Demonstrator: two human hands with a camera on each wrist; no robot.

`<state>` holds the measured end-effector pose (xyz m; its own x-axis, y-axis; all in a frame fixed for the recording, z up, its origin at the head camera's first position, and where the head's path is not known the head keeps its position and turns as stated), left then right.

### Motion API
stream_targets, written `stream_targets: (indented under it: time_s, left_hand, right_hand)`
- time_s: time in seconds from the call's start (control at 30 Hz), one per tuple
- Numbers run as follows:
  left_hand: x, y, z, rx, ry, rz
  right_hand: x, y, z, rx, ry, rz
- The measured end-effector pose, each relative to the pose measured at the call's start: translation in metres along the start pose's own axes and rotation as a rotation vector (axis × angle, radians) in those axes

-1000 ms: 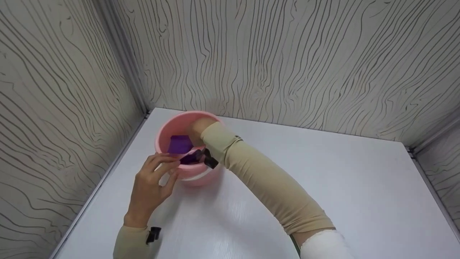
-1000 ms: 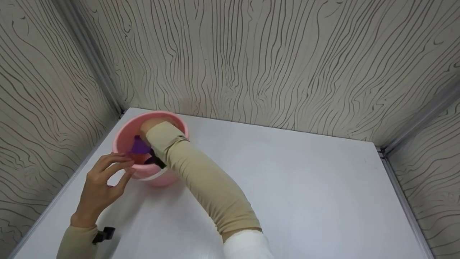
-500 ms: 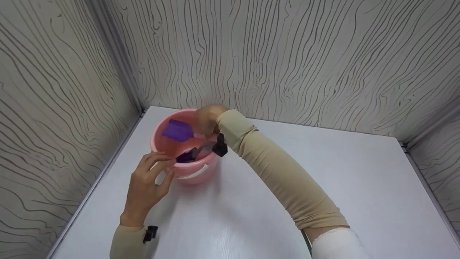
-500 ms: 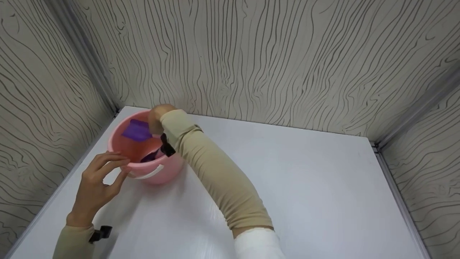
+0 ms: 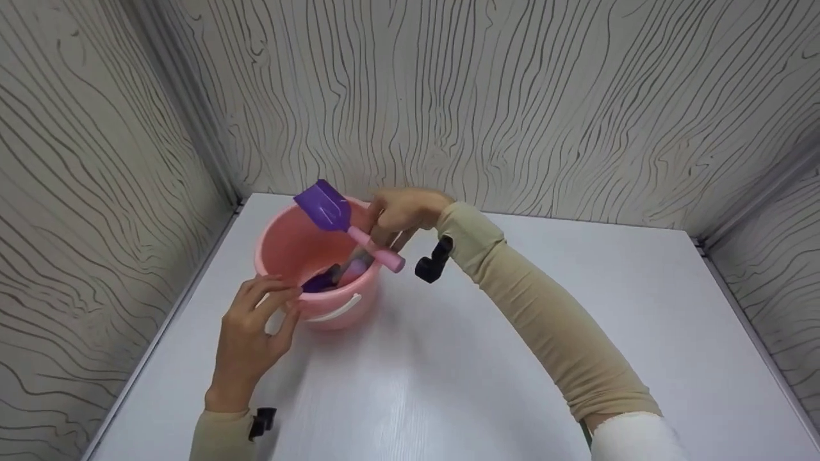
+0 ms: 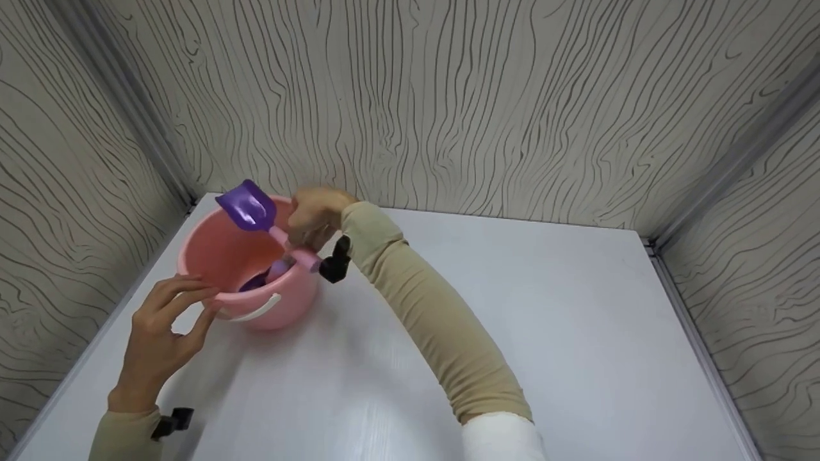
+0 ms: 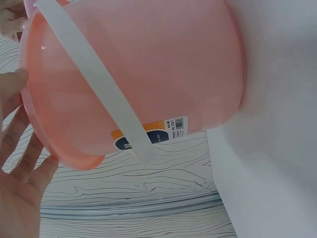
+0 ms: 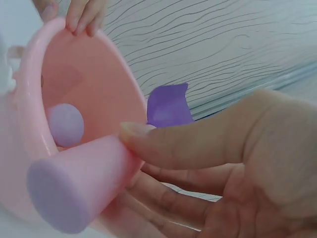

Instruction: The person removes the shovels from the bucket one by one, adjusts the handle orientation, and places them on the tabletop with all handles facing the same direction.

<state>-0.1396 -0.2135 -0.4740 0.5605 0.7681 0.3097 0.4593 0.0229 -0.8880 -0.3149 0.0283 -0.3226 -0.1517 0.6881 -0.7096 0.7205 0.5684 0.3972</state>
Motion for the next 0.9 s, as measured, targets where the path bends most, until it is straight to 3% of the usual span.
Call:
stream_targets:
  time_s: [0.43,0.63,0.9]
  left_hand:
    - [0.000,0.000,-0.003,0.006,-0.007,-0.007]
    - [0.001,0.003,-0.004,0.011,0.002,-0.008]
    - [0.004,0.001,0.002,0.008,-0.008,0.005]
  right_hand:
    - [0.053,0.031,0.004,0.110,-0.229,-0.032]
    - [0.079,0.044,0.010,0.117,-0.345,-0.069]
    - [0.109,0.062,0.017,0.178,-0.419,-0.070]
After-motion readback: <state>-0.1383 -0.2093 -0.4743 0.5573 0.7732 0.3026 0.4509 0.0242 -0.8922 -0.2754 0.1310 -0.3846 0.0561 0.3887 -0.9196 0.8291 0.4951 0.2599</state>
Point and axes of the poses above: each hand's wrist, its own y-axis away from the middle knuckle, its own z-axis out of the palm, x = y × z, the point moved 1 cm from there along -y, towards the middle knuckle, and after that the axes turned 11 degrees about x, right-handed, at the moved point
